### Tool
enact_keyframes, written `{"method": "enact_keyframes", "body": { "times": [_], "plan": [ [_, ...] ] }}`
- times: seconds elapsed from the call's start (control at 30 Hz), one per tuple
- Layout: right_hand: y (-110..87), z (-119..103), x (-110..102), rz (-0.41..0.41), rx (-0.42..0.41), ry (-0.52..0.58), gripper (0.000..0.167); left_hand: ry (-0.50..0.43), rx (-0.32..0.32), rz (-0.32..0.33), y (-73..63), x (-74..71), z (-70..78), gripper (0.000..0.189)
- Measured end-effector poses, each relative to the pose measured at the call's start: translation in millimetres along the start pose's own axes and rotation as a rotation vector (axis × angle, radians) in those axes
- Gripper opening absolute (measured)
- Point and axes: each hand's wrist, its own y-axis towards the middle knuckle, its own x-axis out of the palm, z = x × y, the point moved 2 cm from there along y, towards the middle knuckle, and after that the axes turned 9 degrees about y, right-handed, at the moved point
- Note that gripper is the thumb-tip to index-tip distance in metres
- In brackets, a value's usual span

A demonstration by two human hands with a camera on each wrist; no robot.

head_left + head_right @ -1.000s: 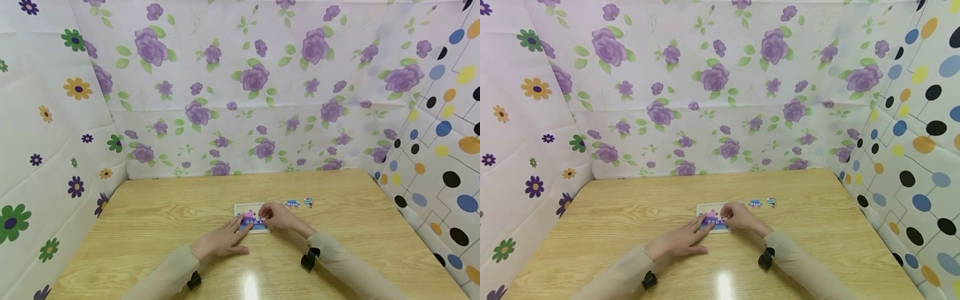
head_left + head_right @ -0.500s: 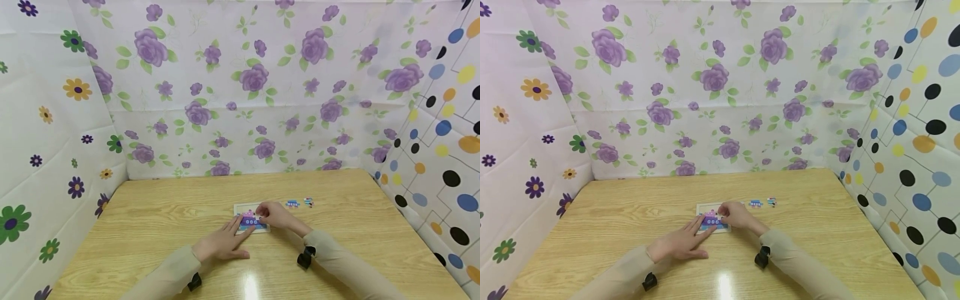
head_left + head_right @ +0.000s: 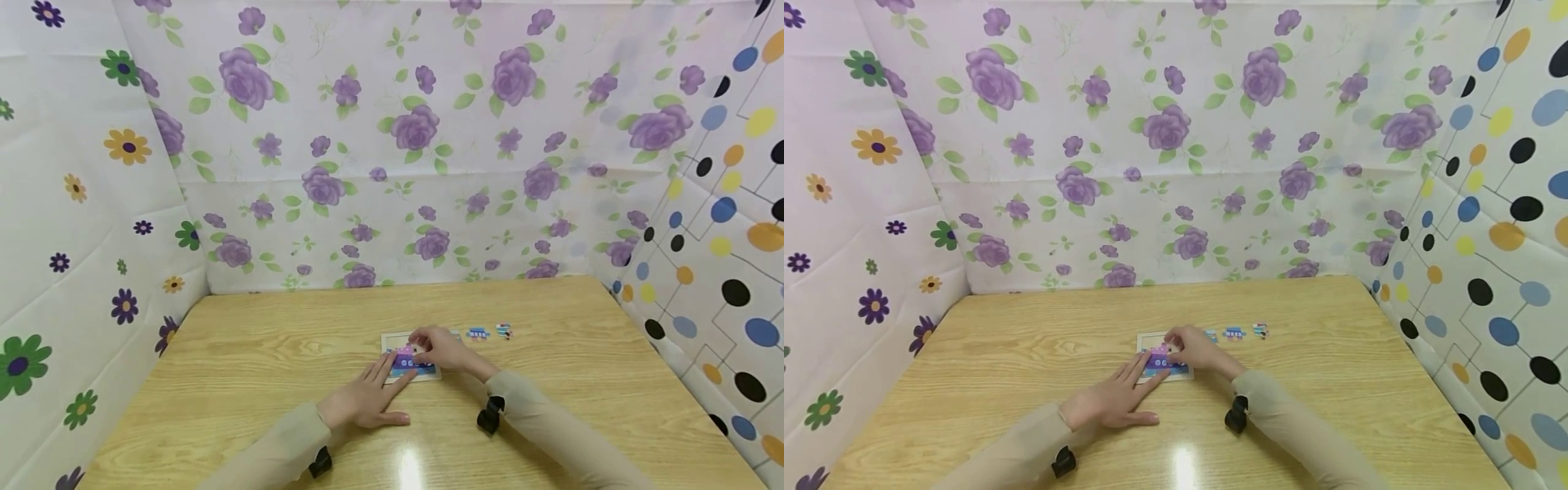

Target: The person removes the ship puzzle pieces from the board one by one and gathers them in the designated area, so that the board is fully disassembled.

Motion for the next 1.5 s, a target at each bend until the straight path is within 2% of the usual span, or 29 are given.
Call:
{"method": "enact_keyframes", "body": {
  "times": [0.2,0.47,0.8,1.13,1.5],
  "plan": [
    [3.3,-1.5,1.9,-0.020,-0.005,-0.025,0.029,0.002,-0.014,0.002,1.5,0.7,0.1,0.081],
    [5.0,-4.3,1.1,-0.003,0.005,-0.002,0.027,-0.001,-0.023,0.018,2.3,-1.3,-0.6,0.080],
    [2.9,0.1,-0.8,0.066,-0.008,0.146,0.011,-0.018,-0.010,0.009,0.4,-2.9,0.6,0.080],
    [-5.0,5.9,-11.1,0.100,0.035,0.326,0.014,-0.029,-0.001,0.011,-1.5,-5.7,1.3,0.079],
    [-17.7,21.9,-26.6,0.138,0.067,0.357,0.017,-0.033,-0.006,0.010,-2.9,-3.2,2.1,0.080]
  ]
}}
